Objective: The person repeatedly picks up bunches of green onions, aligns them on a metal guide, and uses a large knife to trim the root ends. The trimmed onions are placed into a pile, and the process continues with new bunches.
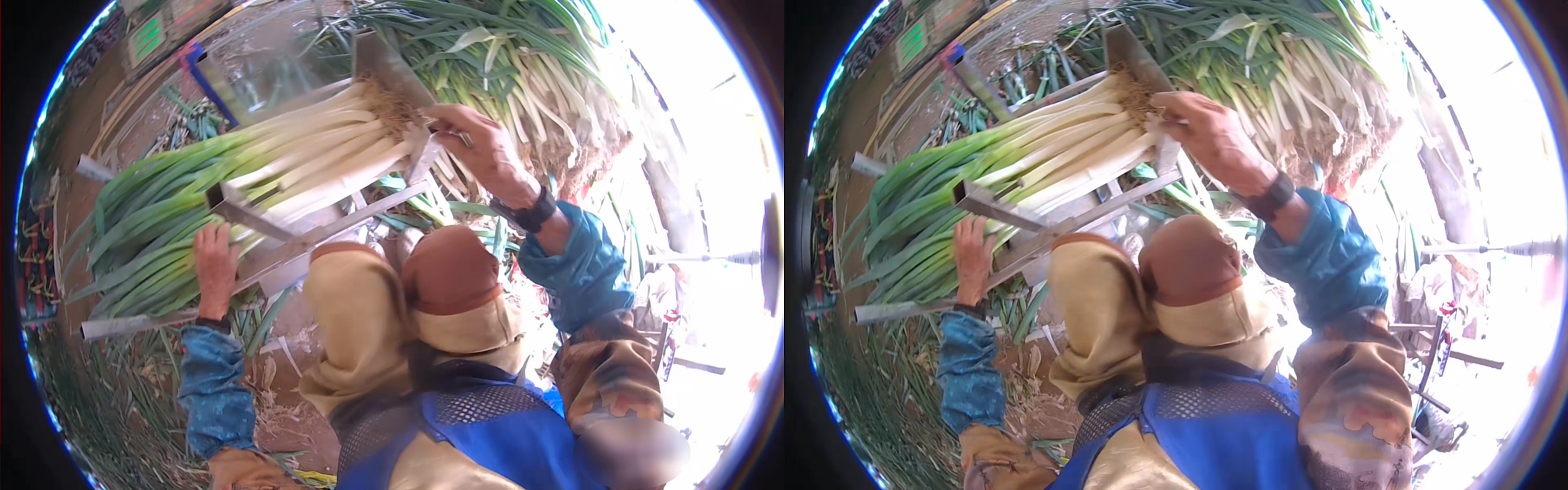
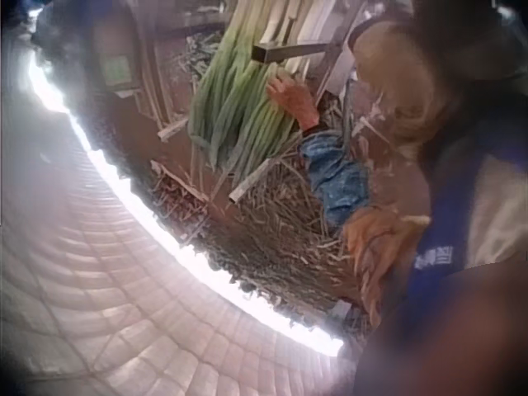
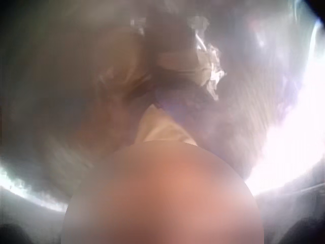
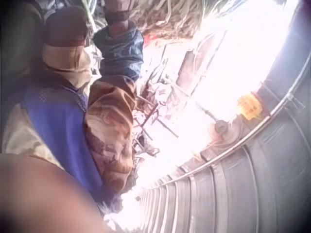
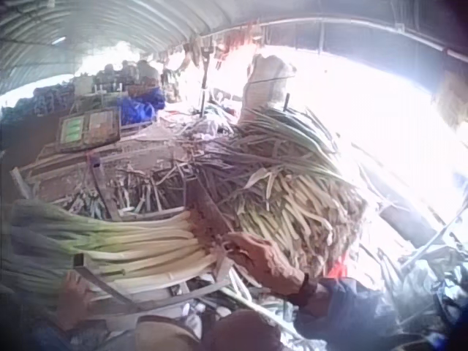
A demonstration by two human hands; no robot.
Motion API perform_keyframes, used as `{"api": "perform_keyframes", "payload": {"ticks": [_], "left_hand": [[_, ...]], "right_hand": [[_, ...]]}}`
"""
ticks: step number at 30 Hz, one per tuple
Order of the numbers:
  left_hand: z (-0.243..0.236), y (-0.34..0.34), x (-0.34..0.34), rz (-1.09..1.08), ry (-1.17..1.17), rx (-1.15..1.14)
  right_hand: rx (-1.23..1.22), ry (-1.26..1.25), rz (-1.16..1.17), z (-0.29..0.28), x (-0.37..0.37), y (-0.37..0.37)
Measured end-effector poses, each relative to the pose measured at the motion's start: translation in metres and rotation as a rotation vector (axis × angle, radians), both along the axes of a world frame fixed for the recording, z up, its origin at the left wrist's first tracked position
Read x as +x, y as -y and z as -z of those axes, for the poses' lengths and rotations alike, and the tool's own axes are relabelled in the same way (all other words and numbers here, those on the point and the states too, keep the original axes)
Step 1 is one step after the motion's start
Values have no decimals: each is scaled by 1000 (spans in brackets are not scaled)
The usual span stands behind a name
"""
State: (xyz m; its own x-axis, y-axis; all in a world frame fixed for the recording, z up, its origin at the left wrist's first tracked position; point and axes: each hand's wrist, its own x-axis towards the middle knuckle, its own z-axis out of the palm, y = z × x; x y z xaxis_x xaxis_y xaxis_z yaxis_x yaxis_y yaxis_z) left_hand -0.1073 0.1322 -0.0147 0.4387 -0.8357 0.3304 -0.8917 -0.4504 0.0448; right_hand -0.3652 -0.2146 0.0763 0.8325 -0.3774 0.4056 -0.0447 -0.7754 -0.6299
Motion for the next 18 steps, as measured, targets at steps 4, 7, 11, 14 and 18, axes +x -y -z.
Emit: {"api": "perform_keyframes", "payload": {"ticks": [4,7,11,14,18], "left_hand": [[1,-1,3,-81,-112,121],[11,-5,12,-28,-29,98],[15,-10,9,-242,-218,124],[18,-14,9,-268,-247,115],[12,-13,8,-288,-366,42]], "right_hand": [[55,-262,406,114,-84,60],[-69,-738,375,224,-153,68],[90,-1008,521,336,-229,39],[153,-1230,529,380,-257,16],[-17,-865,606,394,-270,3]]}}
